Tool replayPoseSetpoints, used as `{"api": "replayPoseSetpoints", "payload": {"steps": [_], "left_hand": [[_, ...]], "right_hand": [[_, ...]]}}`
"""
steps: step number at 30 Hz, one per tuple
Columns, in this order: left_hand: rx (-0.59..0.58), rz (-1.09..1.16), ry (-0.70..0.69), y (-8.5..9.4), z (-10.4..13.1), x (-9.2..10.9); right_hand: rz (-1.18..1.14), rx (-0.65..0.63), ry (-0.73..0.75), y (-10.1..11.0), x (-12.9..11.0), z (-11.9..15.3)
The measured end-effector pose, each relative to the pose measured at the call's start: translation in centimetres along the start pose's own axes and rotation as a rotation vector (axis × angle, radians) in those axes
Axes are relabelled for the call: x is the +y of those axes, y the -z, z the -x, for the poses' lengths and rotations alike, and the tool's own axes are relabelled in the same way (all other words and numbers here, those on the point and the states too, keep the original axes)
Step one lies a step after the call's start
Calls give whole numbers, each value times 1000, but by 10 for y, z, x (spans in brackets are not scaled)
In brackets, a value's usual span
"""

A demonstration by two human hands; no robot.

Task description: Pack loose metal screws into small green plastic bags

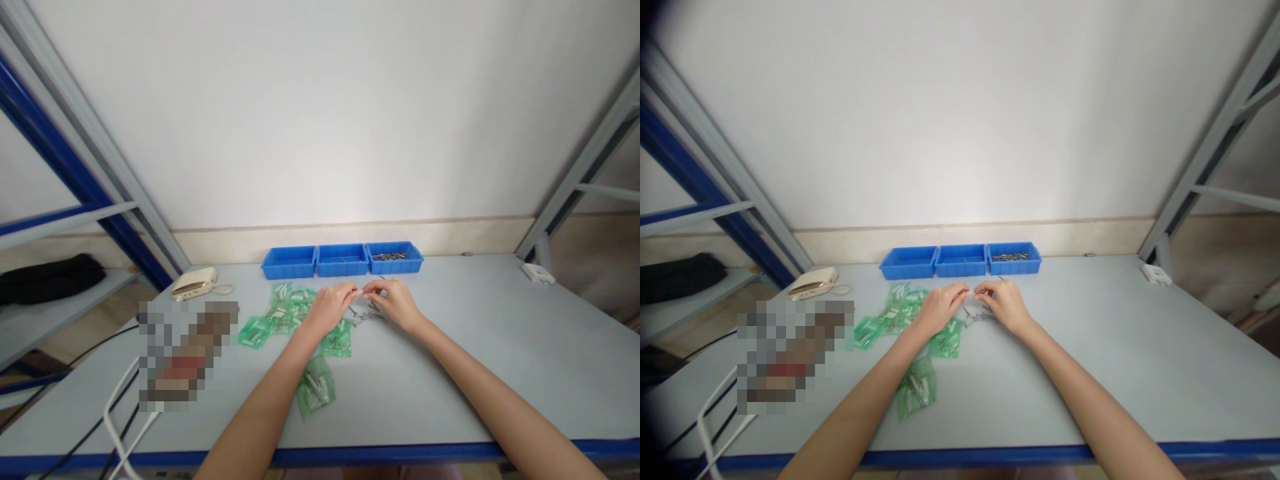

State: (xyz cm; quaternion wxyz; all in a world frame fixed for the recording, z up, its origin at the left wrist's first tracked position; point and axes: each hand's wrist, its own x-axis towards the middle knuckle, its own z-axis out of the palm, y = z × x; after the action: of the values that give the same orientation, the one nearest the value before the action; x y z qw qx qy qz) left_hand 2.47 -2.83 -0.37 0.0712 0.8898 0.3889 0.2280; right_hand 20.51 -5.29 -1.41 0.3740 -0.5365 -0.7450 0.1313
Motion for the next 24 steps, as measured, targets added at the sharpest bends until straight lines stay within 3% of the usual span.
{"api": "replayPoseSetpoints", "payload": {"steps": [12, 16, 24], "left_hand": [[7, -50, -56, 0, 1, 1], [7, -74, -50, 1, 1, 1], [17, 19, -24, 2, 1, 4]], "right_hand": [[26, -14, 42, 3, -4, 2], [-29, 41, 98, 2, -3, 2], [130, 105, 124, 3, -5, 4]]}}
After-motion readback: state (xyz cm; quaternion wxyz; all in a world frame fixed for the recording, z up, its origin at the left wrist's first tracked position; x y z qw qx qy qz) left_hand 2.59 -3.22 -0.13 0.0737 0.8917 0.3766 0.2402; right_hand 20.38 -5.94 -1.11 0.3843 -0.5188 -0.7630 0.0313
